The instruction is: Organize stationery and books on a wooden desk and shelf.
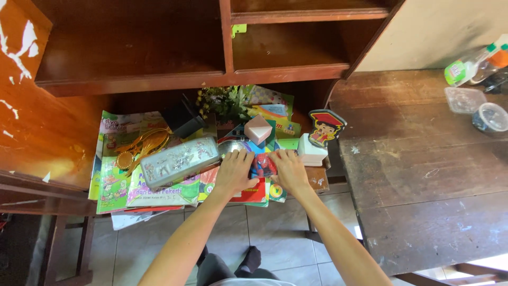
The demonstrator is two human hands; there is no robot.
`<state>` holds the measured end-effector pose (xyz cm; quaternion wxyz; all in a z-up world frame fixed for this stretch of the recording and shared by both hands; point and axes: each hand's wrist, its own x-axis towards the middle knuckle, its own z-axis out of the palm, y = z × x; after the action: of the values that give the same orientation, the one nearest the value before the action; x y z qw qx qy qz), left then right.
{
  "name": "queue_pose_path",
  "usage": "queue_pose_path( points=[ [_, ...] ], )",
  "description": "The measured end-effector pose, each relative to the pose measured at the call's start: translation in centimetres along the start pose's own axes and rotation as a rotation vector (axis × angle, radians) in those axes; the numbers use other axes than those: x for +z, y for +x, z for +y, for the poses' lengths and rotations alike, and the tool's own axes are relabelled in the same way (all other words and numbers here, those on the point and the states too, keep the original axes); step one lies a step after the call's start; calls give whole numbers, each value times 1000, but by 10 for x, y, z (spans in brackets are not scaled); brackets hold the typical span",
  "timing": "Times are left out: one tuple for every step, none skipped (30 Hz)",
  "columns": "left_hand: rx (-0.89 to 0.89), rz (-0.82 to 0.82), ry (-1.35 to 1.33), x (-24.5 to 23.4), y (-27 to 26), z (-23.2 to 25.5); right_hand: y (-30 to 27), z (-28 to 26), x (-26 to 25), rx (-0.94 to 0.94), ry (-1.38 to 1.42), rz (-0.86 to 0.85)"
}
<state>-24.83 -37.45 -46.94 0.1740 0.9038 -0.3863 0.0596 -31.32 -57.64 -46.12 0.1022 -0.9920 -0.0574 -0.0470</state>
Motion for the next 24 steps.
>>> queue_pose_path(
  points=[
    [6,8,2,0,1,2,-1,3,5,1,-6,8],
    [-9,-14,1,-1,2,4,-3,6,9,-13,24,32],
    [-25,-36,0,-2,3,5,-4,8,14,-28,53,55],
    [-20,-29,1,-2,4,6,-8,11,18,-28,47,61],
    [-23,-70,-6,-2,5,6,-11,13,24,-7,101,72],
    [-25,-111,-14,-3,6,6,-14,15,29,14,156,82],
    [-20,-104,-9,-7,5,6,-20,13,26,13,152,91],
    [-6,-136,-21,-11,5,5,-25,11,23,5,225,118],
    [5,-170,-33,-15,4,5,-32,9,20,-4,300,142],
    [8,-164,-29,-22,2,3,-35,8,18,-6,297,149],
    [2,-148,-75,-29,-1,2,-40,8,16,-14,354,217],
    [-3,-132,-120,-35,-4,1,-44,8,14,-22,410,284],
    [-4,-126,-120,-40,-8,-1,-46,5,10,-26,407,286],
    [10,-98,-151,-45,-11,-4,-47,2,7,-33,436,337],
    [26,-70,-181,-50,-14,-8,-47,-2,3,-39,466,389],
    [28,-64,-180,-58,-14,-9,-44,-7,-2,-42,462,394],
    [2,-75,-174,-66,-16,-10,-42,-15,-7,-65,428,451],
    [-23,-86,-168,-75,-19,-12,-40,-23,-12,-89,393,509],
    [-24,-79,-164,-79,-19,-16,-37,-30,-14,-95,392,513],
    [-38,-63,-159,-84,-20,-20,-33,-36,-17,-19,456,644],
    [-51,-47,-153,-90,-21,-25,-29,-44,-20,58,520,777],
    [-51,-40,-147,-99,-22,-27,-27,-40,-9,50,521,783],
    [-79,-32,-156,-108,-25,-29,-25,-36,2,189,846,716],
    [-107,-23,-164,-117,-28,-30,-22,-32,13,330,1165,630]
  ],
)
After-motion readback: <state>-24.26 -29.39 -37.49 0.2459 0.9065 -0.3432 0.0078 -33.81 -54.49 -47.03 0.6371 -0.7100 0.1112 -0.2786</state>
